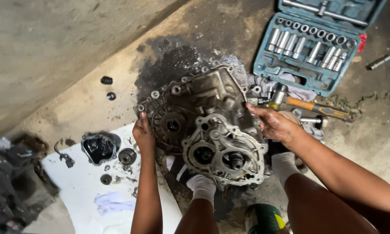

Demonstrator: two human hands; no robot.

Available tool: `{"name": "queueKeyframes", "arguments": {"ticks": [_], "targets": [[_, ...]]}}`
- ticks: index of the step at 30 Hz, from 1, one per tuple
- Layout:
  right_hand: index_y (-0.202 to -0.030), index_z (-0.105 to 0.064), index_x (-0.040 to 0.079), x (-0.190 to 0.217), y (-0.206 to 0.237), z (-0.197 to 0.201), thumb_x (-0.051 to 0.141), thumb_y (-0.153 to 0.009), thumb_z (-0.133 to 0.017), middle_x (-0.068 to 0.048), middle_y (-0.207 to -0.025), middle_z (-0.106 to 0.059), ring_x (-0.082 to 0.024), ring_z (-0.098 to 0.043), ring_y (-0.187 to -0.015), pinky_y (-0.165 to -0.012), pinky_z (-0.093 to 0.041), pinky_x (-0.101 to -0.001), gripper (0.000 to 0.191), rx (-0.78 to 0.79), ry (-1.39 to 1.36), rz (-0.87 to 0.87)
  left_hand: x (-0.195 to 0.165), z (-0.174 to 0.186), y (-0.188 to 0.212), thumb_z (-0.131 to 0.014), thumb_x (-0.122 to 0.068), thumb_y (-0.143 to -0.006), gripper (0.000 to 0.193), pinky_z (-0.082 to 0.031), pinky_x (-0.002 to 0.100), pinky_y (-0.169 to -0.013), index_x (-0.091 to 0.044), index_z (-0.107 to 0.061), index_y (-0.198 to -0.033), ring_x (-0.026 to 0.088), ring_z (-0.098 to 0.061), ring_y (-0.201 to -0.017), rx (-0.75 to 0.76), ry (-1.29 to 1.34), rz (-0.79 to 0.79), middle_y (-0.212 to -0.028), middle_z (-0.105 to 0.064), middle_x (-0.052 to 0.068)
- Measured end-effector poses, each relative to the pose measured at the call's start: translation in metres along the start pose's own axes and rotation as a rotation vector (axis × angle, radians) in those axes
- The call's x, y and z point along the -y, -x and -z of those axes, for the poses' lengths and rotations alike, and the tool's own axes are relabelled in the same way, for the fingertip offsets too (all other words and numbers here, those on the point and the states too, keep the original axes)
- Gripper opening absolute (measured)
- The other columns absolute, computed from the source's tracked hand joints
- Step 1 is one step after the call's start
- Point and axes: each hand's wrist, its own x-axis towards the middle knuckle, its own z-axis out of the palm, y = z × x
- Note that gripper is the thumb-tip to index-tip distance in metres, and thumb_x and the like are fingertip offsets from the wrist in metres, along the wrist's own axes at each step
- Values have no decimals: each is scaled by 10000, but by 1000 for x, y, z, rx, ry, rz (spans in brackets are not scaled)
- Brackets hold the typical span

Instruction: The person assembles internal components of a small engine, inserting a cylindrical gear assembly into the crankcase and aligning it with the main housing. They handle gears, bearings, and the crankcase by hand, rotating and seating parts into place.

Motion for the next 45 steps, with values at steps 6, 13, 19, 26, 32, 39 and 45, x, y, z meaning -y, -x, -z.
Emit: {"name": "queueKeyframes", "arguments": {"ticks": [6,13,19,26,32,39,45], "targets": [[-1543,-563,65,0,14,8,661,-743,-754,-25,-1483,-572,45,-413,-500,-396,-345,-164,1016,-183,275,-28,9,-3,12,-595,-383,-1078,559,-285,335,-520,-60,-414,-659,112,-297,-579,-42,100,-10,-591,-343,-1],[-1471,-584,73,3,35,3,647,-743,-749,-25,-1430,-595,3,-521,-701,-594,-428,-200,941,-276,420,35,25,-1,13,-651,-436,-1033,579,-305,365,-504,-31,-442,-676,143,-330,-570,-88,28,-19,-582,-369,40],[-1445,-589,67,5,30,26,629,-765,-740,-30,-1402,-600,-5,-524,-709,-606,-431,-206,895,-359,593,113,31,-6,12,-646,-520,-1043,610,-328,384,-528,-36,-467,-719,174,-354,-566,-117,-69,-56,-607,-356,36],[-1414,-595,60,12,4,37,609,-789,-729,-36,-1369,-606,-14,-528,-718,-621,-435,-213,843,-361,687,147,34,-16,11,-613,-602,-995,610,-309,334,-474,-100,-446,-691,103,-338,-518,-28,124,113,-586,-364,-7],[-1388,-600,53,14,11,39,592,-811,-720,-42,-1341,-611,-22,-531,-725,-633,-439,-218,798,-362,733,129,36,-15,13,-596,-604,-988,575,-311,306,-459,-134,-439,-696,84,-361,-501,16,190,128,-584,-395,-45],[-1357,-606,46,20,18,42,572,-836,-710,-48,-1308,-617,-31,-535,-734,-648,-443,-225,748,-382,774,144,34,-16,12,-569,-640,-1004,631,-323,329,-495,-109,-426,-696,106,-356,-538,-38,128,39,-596,-363,-18],[-1330,-611,40,19,20,47,555,-857,-701,-53,-1280,-622,-39,-538,-742,-660,-446,-231,705,-384,788,169,38,-21,12,-559,-630,-1010,625,-364,336,-519,-93,-464,-707,127,-413,-536,-65,77,9,-587,-425,22]]}}
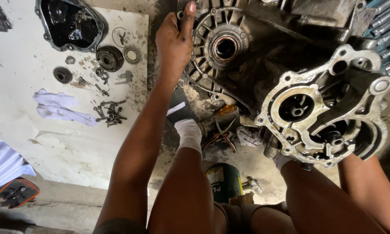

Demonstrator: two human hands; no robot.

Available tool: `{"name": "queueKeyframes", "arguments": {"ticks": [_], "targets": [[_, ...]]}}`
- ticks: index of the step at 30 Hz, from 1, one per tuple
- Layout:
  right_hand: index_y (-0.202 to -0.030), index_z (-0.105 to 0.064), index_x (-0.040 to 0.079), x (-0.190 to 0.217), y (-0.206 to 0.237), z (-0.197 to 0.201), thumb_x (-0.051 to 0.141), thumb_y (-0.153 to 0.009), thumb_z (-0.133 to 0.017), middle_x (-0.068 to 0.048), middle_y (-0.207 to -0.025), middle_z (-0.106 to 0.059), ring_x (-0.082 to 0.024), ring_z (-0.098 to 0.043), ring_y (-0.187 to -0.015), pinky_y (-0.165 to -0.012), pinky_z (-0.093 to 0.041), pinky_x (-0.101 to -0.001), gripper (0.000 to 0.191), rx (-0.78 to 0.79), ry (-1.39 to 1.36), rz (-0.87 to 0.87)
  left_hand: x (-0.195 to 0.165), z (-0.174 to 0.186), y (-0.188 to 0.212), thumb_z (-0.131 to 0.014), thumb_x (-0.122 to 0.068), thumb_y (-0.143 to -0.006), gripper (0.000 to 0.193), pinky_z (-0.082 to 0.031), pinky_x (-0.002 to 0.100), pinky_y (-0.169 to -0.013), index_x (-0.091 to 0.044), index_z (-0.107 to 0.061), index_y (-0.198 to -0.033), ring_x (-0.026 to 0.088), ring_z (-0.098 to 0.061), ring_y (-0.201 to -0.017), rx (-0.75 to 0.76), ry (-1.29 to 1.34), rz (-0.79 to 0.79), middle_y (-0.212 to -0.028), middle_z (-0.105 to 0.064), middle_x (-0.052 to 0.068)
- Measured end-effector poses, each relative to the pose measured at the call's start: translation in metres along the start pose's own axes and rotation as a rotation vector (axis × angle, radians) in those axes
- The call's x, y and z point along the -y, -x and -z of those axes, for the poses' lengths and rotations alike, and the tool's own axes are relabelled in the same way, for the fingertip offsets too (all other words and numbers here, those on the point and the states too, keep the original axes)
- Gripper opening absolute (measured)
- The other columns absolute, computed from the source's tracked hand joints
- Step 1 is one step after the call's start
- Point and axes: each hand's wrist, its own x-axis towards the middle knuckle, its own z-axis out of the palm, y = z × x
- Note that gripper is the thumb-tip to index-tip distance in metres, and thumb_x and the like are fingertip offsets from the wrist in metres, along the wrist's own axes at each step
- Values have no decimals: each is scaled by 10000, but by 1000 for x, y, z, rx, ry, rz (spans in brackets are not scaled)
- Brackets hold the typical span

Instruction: The person assembles internal components of a small engine, inserting a cylindrical gear assembly into the crankcase and aligning it with the main housing. They handle gears, bearings, and the crankcase by hand, rotating and seating parts into place.

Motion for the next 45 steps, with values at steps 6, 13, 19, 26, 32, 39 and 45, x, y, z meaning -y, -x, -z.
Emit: {"name": "queueKeyframes", "arguments": {"ticks": [6,13,19,26,32,39,45], "targets": [[-1304,-617,34,-4,3,-3,538,-878,-692,-59,-1252,-627,-47,-541,-749,-673,-450,-237,664,-1,14,16,1,1,5,-520,-568,-1026,547,-418,343,-501,-86,-507,-768,142,-503,-498,63,102,27,-578,-509,29],[-1273,-623,27,-3,1,-10,518,-903,-681,-65,-1219,-633,-57,-545,-758,-688,-453,-244,618,3,27,25,-1,1,6,-542,-592,-1029,572,-402,331,-479,-93,-494,-755,122,-504,-495,-15,55,-110,-580,-499,17],[-1247,-628,20,3,-5,-17,501,-924,-672,-70,-1191,-638,-65,-548,-765,-700,-457,-249,580,5,34,32,-11,3,1,-587,-625,-995,650,-344,341,-470,-77,-428,-682,128,-410,-487,-21,-28,-10,-566,-388,32],[-1216,-634,13,10,-9,-23,481,-949,-662,-76,-1158,-644,-74,-551,-774,-715,-461,-256,539,7,49,41,-24,8,0,-580,-651,-965,638,-362,336,-463,-103,-451,-663,111,-414,-463,18,63,60,-523,-412,-9],[-1190,-639,7,19,-17,-30,463,-970,-653,-82,-1129,-649,-82,-554,-782,-727,-464,-262,507,11,62,58,-25,8,1,-585,-645,-980,662,-325,343,-472,-83,-443,-661,134,-373,-491,-20,-3,33,-545,-400,14],[-1159,-645,0,23,-20,-40,443,-995,-642,-88,-1096,-655,-91,-558,-791,-742,-468,-269,473,22,86,77,-28,10,1,-589,-604,-991,575,-279,321,-433,-144,-451,-675,106,-365,-459,48,10,144,-573,-405,-31],[-1133,-650,-7,17,-20,-39,426,-1017,-633,-93,-1068,-660,-99,-561,-798,-754,-471,-275,448,15,97,75,-23,15,9,-604,-565,-1011,578,-294,323,-462,-140,-442,-655,105,-359,-476,-27,23,75,-542,-392,-21]]}}
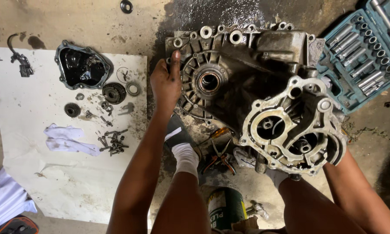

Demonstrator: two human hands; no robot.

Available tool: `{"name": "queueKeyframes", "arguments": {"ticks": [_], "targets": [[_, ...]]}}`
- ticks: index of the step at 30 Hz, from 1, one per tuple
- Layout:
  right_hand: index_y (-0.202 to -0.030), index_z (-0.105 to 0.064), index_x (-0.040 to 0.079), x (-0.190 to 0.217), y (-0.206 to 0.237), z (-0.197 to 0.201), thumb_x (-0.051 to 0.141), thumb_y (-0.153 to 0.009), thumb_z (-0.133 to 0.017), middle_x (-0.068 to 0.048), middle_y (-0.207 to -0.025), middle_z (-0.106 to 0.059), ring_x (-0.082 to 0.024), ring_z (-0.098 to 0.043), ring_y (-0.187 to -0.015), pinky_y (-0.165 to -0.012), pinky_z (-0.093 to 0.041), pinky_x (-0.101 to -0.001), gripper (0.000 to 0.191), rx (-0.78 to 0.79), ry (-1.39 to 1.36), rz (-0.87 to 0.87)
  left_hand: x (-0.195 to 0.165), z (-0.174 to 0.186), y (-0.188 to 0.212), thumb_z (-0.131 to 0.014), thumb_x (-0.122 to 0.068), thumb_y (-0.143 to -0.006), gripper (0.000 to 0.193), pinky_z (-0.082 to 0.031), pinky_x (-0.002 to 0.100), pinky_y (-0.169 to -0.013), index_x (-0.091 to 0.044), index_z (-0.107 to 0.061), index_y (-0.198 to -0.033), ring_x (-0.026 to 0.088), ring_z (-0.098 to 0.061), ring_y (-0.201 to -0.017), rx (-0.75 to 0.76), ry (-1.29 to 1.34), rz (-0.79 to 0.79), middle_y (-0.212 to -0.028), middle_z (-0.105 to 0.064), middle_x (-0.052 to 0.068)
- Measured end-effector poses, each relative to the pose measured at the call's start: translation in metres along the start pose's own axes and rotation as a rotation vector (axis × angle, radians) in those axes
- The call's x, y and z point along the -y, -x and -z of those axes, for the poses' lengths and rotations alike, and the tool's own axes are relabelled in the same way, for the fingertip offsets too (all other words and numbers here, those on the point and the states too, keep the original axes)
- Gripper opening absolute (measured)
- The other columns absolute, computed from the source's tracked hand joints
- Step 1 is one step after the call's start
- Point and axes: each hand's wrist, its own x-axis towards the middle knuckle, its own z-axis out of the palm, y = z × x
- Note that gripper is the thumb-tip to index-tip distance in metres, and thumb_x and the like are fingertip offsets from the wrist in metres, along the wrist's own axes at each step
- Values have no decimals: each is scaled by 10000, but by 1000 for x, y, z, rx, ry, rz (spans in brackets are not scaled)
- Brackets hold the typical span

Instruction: The person assembles internal components of a small engine, inserting a cylindrical gear assembly into the crankcase and aligning it with the main housing. They handle gears, bearings, and the crankcase by hand, rotating and seating parts into place.

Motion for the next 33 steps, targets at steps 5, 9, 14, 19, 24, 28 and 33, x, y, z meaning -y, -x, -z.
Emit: {"name": "queueKeyframes", "arguments": {"ticks": [5,9,14,19,24,28,33], "targets": [[-1111,-654,-12,-9,5,2,412,-1034,-626,-98,-1045,-665,-106,-564,-805,-765,-474,-280,431,-5,7,-10,3,2,5,-633,-537,-1001,556,-304,335,-485,-132,-449,-668,117,-360,-508,2,-23,57,-560,-397,-13],[-1093,-658,-16,-14,5,2,400,-1049,-620,-101,-1026,-668,-111,-566,-810,-773,-476,-284,420,3,18,-6,6,0,6,-644,-528,-1007,598,-304,351,-498,-95,-425,-657,136,-346,-536,-44,-45,15,-561,-373,18],[-1071,-662,-21,-14,5,-6,386,-1066,-612,-106,-1002,-672,-118,-568,-816,-784,-479,-288,410,6,36,5,13,1,8,-656,-512,-1019,619,-286,371,-505,-80,-407,-652,138,-329,-549,-51,-31,25,-574,-349,21],[-1050,-666,-26,-4,11,-21,372,-1084,-605,-110,-979,-676,-125,-571,-822,-794,-482,-293,404,7,74,13,8,1,7,-663,-443,-1070,631,-245,350,-503,-58,-387,-653,134,-298,-554,-94,4,-132,-579,-357,26],[-1028,-670,-31,10,14,-26,357,-1102,-597,-115,-955,-681,-131,-573,-828,-804,-485,-298,403,6,96,11,-8,3,2,-611,-428,-1026,426,-292,275,-421,-83,-648,-778,76,-385,-448,41,133,39,-558,-511,-26],[-1010,-674,-36,15,18,-27,346,-1116,-591,-119,-937,-684,-137,-576,-834,-813,-487,-302,404,-6,118,25,-14,2,-10,-604,-424,-1056,367,-356,253,-481,-79,-721,-1011,45,-448,-522,71,199,-78,-654,-601,-47],[-988,-678,-41,16,17,-25,332,-1134,-584,-123,-913,-688,-143,-578,-840,-823,-490,-307,411,-31,122,43,-12,-2,-15,-610,-443,-1052,424,-304,283,-440,-54,-664,-892,63,-379,-458,52,43,-46,-561,-486,-43]]}}
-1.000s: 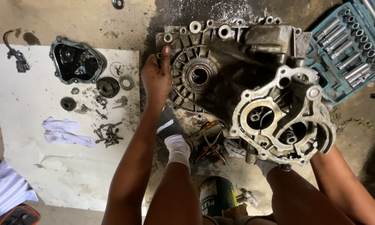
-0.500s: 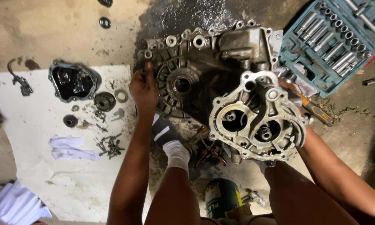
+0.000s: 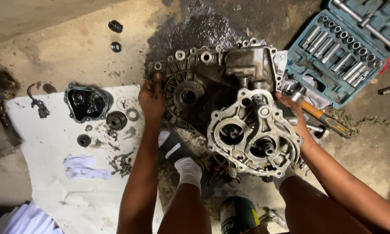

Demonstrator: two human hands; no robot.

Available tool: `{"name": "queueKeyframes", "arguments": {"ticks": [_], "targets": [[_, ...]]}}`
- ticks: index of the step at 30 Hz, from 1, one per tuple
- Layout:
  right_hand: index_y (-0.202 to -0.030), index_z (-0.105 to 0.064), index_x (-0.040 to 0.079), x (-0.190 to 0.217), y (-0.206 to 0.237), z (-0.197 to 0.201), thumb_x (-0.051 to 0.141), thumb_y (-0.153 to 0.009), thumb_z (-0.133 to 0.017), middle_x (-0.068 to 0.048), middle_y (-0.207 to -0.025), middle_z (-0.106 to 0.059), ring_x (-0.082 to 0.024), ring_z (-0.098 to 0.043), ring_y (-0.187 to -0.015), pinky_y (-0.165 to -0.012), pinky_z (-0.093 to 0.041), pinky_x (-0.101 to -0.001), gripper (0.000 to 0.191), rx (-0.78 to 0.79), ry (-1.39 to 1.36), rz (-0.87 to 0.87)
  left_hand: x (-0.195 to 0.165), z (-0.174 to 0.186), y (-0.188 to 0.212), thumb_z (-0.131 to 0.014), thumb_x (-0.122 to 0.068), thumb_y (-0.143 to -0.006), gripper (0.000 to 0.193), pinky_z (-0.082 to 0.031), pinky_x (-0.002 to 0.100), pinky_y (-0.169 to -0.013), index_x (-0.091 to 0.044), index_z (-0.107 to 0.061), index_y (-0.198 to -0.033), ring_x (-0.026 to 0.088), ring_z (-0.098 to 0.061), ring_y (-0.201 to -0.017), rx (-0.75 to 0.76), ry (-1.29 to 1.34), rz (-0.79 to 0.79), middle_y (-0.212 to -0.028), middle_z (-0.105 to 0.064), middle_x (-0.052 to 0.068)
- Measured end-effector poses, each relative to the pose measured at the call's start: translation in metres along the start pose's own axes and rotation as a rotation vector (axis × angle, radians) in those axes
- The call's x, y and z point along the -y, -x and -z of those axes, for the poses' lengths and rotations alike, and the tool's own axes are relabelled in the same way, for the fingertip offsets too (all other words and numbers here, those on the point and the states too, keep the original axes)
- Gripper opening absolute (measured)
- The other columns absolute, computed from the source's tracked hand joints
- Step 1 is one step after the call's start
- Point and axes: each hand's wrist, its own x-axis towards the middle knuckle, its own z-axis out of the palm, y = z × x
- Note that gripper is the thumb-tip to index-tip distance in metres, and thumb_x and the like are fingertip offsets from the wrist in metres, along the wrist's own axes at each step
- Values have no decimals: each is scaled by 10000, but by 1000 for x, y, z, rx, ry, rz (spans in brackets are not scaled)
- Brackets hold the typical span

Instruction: The person assembles internal components of a small engine, inserting a cylindrical gear assembly into the crankcase and aligning it with the main housing. They handle gears, bearings, and the crankcase by hand, rotating and seating parts into place.

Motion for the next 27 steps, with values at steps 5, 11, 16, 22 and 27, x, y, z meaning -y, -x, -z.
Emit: {"name": "queueKeyframes", "arguments": {"ticks": [5,11,16,22,27], "targets": [[-912,-661,-56,5,-5,5,353,-1164,-562,-130,-791,-670,-160,-548,-774,-789,-483,-317,490,13,47,-35,8,-1,6,-630,-409,-1041,409,-253,299,-436,-64,-636,-822,74,-337,-449,31,148,120,-546,-447,-52],[-1040,-659,-86,14,-7,6,391,-1127,-543,-31,-907,-689,-107,-590,-832,-809,-470,-285,499,20,162,124,13,-2,2,-621,-378,-1096,468,-314,275,-497,-84,-547,-739,67,-379,-535,-14,98,-97,-609,-467,-43],[-987,-697,-74,15,-7,7,445,-1096,-532,-53,-734,-606,-122,-511,-685,-650,-446,-309,556,3,146,-189,18,-2,2,-609,-361,-1065,399,-284,283,-480,-111,-571,-757,73,-351,-509,14,90,14,-578,-426,-45],[-1090,-713,-51,12,-13,10,466,-1060,-525,-52,-714,-611,-137,-536,-652,-610,-440,-316,551,-21,196,-212,26,-5,9,-633,-416,-1096,563,-276,303,-492,-45,-455,-711,98,-321,-542,-60,-21,-19,-581,-377,-10],[-1165,-701,-51,8,-9,12,537,-1050,-513,-96,-781,-637,-170,-568,-717,-672,-462,-316,628,-8,202,-306,15,3,11,-585,-449,-1070,510,-313,318,-472,-23,-588,-789,111,-374,-509,-2,-170,-23,-553,-449,9]]}}
